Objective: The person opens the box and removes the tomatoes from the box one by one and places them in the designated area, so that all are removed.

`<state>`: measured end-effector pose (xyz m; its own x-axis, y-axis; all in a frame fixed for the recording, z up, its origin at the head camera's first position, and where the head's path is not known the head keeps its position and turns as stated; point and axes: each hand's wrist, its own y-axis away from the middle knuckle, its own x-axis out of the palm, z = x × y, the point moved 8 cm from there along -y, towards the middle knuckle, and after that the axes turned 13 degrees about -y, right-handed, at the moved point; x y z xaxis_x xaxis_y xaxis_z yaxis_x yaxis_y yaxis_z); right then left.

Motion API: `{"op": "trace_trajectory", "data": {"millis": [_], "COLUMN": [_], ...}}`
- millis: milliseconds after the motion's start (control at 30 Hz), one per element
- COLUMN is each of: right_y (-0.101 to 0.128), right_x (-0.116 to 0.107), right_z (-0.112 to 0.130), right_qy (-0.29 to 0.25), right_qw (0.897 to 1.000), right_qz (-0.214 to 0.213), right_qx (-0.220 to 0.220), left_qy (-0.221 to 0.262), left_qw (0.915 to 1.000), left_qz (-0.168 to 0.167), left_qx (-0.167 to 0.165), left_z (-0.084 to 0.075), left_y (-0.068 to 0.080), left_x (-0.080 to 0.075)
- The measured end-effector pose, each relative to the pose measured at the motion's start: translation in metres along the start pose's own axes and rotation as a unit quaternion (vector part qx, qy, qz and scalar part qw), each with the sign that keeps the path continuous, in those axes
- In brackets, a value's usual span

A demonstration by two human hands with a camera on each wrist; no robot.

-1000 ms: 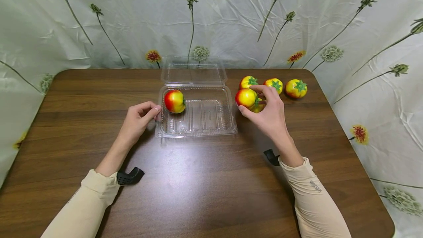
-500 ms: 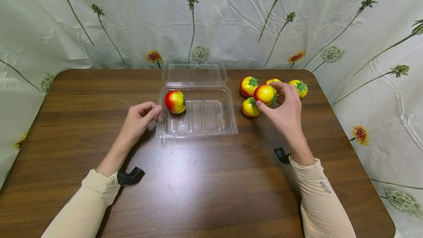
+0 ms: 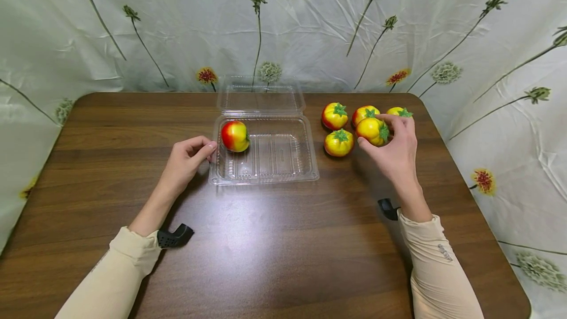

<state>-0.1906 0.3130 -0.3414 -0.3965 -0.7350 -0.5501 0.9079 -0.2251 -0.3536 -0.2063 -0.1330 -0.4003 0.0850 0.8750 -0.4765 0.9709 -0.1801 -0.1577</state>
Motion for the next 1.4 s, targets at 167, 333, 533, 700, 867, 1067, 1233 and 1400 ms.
{"op": "trace_trajectory", "data": {"millis": [167,333,533,700,867,1067,1233,1400], "right_y": [0.000,-0.001,0.000,0.000,0.000,-0.001,-0.001,-0.002], "right_x": [0.003,0.007,0.010,0.012,0.014,0.017,0.019,0.018], "right_z": [-0.007,-0.016,-0.028,-0.035,-0.041,-0.042,-0.041,-0.041], "right_qy": [0.008,0.030,0.059,0.059,0.057,0.057,0.055,0.058], "right_qw": [1.000,0.998,0.993,0.993,0.992,0.991,0.990,0.991], "right_qz": [0.020,0.045,0.073,0.080,0.091,0.110,0.116,0.113], "right_qx": [0.020,0.043,0.074,0.071,0.071,0.059,0.056,0.052], "left_qy": [-0.003,-0.005,-0.003,-0.004,0.007,0.020,0.014,0.011], "left_qw": [1.0000,1.0000,1.0000,1.0000,1.0000,0.9998,0.9999,0.9999], "left_qz": [-0.002,-0.002,-0.001,-0.003,-0.002,-0.004,-0.005,-0.006], "left_qx": [0.004,0.003,0.002,0.002,0.004,0.008,0.006,0.007], "left_z": [0.000,0.000,0.000,0.000,0.000,-0.001,0.000,0.000], "left_y": [0.000,0.000,-0.001,-0.001,-0.001,-0.001,-0.001,-0.001], "left_x": [0.000,0.000,0.000,0.000,0.001,0.000,0.000,0.000]}}
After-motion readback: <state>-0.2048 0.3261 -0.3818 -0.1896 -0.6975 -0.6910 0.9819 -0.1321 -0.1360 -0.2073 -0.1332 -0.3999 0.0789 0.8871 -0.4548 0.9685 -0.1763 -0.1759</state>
